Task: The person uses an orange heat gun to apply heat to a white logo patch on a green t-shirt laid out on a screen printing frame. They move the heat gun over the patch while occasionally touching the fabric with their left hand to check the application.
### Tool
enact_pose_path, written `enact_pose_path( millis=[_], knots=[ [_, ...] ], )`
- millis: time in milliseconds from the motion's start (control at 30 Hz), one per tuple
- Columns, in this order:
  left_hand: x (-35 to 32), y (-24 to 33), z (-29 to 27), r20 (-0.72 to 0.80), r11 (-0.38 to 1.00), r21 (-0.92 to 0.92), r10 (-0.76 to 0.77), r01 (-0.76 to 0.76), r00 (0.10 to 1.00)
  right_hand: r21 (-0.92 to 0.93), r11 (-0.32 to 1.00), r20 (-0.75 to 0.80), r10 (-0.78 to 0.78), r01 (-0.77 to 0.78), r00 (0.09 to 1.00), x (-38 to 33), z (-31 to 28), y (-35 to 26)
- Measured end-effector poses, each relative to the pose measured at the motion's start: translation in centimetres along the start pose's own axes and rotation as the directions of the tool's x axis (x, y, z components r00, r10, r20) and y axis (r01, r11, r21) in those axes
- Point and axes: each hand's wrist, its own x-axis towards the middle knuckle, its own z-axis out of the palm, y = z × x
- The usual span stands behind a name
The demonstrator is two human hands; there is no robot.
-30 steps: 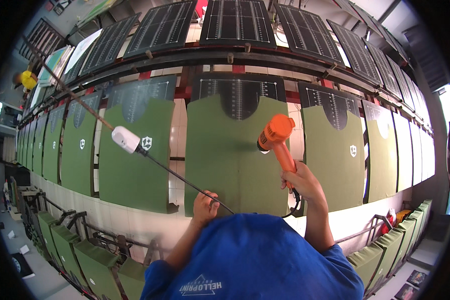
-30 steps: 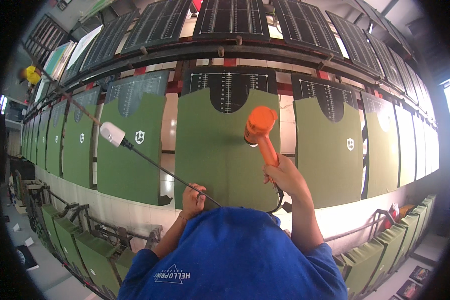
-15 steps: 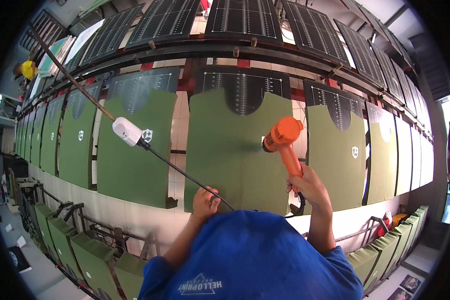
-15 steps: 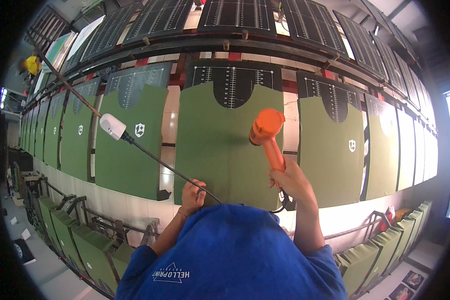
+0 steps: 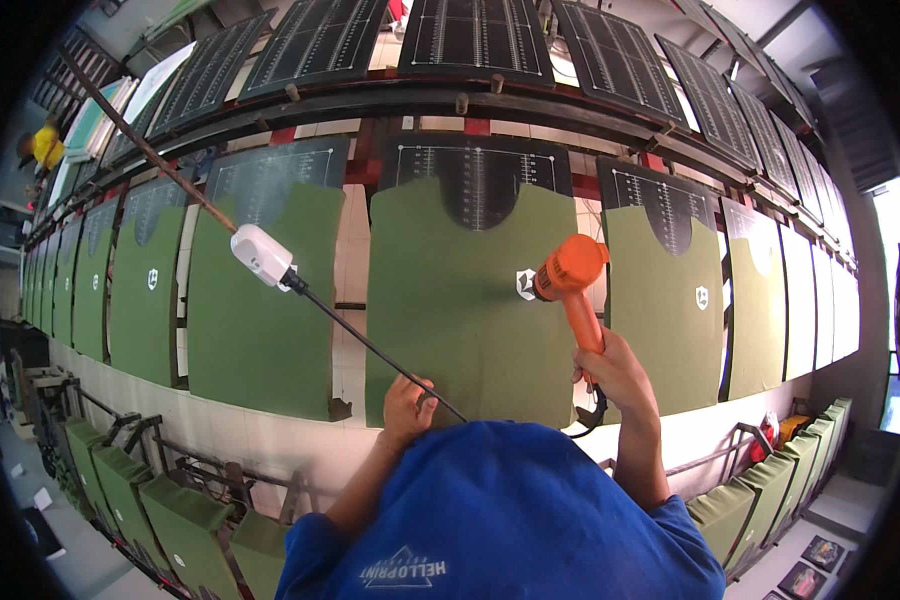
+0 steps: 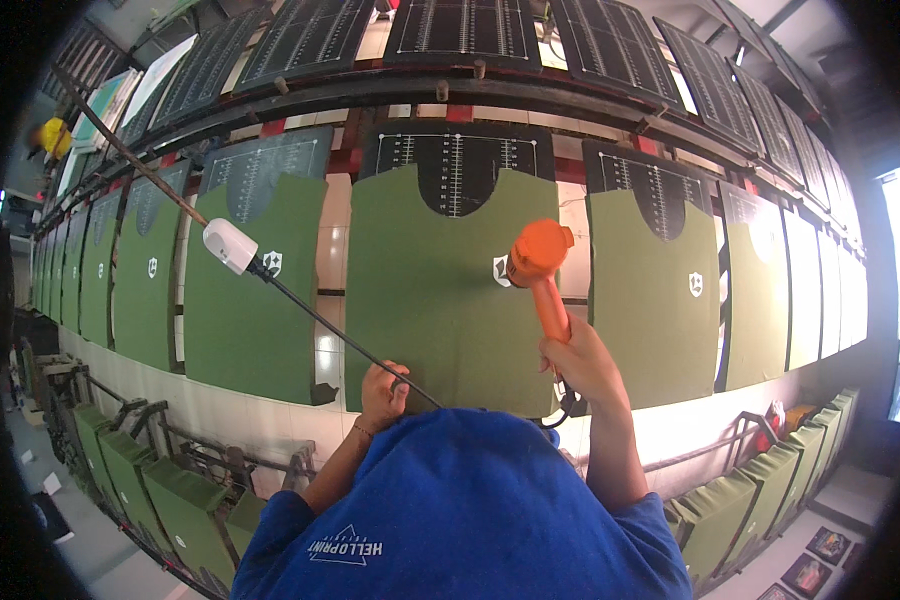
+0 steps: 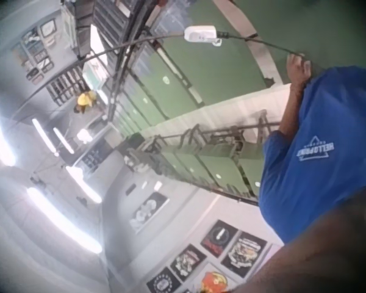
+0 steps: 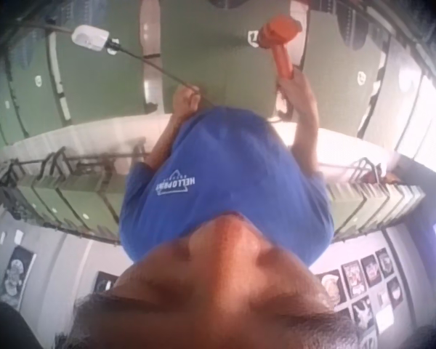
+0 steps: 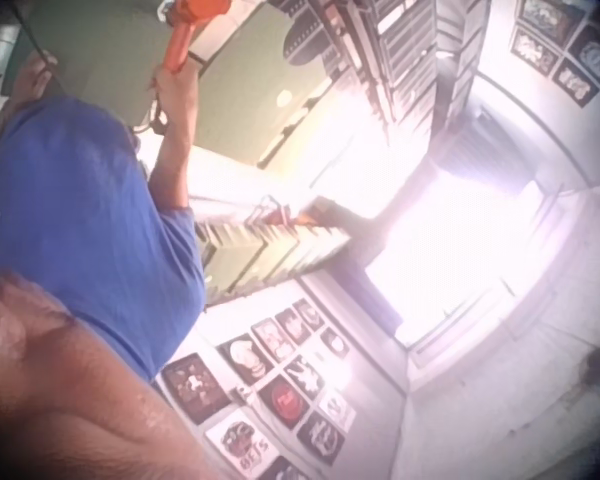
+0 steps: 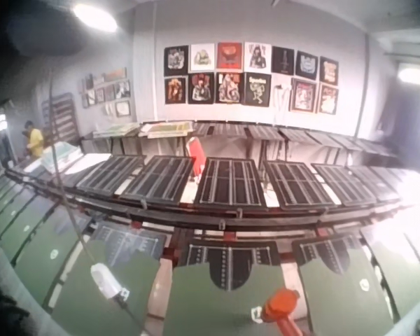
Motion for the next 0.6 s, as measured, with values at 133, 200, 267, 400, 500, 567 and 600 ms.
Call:
enact_pose_path(
  millis=[133, 200, 267, 400, 500, 567, 600],
  knots=[
    [0.7, 0.8, 0.0, -0.005, 0.999, -0.046, 0.025, -0.025, 1.0, 0.06, 0.998, 0.018, 0.026, -0.027, 0.999, 0.1, -0.8, -0.4],
    [0.7, 2.2, -0.5, 0.028, 0.995, -0.097, -0.021, 0.024, 0.999, 0.009, 1.0, 0.0, -0.001, 0.001, 1.0, 0.0, -0.5, -0.5],
    [0.6, 4.0, -0.3, 0.057, 0.982, -0.162, -0.092, 0.1, 0.994, 0.06, 0.998, 0.027, -0.001, -0.001, 1.0, 0.9, -1.4, 0.0],
    [-0.2, 5.4, -0.2, 0.052, 0.964, -0.187, -0.182, 0.188, 0.982, 0.025, 0.999, -0.002, -0.037, 0.037, 0.999, 1.2, -1.5, 0.2],
    [-1.0, 6.2, 0.3, 0.015, 0.936, -0.215, -0.283, 0.28, 0.959, 0.039, 0.999, 0.065, 0.025, -0.028, 0.998, 1.7, -2.7, 0.0],
    [-1.2, 6.0, 0.1, 0.04, 0.9, -0.223, -0.375, 0.374, 0.926, 0.039, 0.998, 0.028, -0.043, 0.042, 0.999, 1.5, -2.2, 0.2],
    [-1.3, 5.7, 0.0, 0.047, 0.889, -0.239, -0.392, 0.392, 0.919, 0.038, 0.996, 0.007, -0.079, 0.079, 0.997, 1.5, -2.0, 0.2]
  ],
)
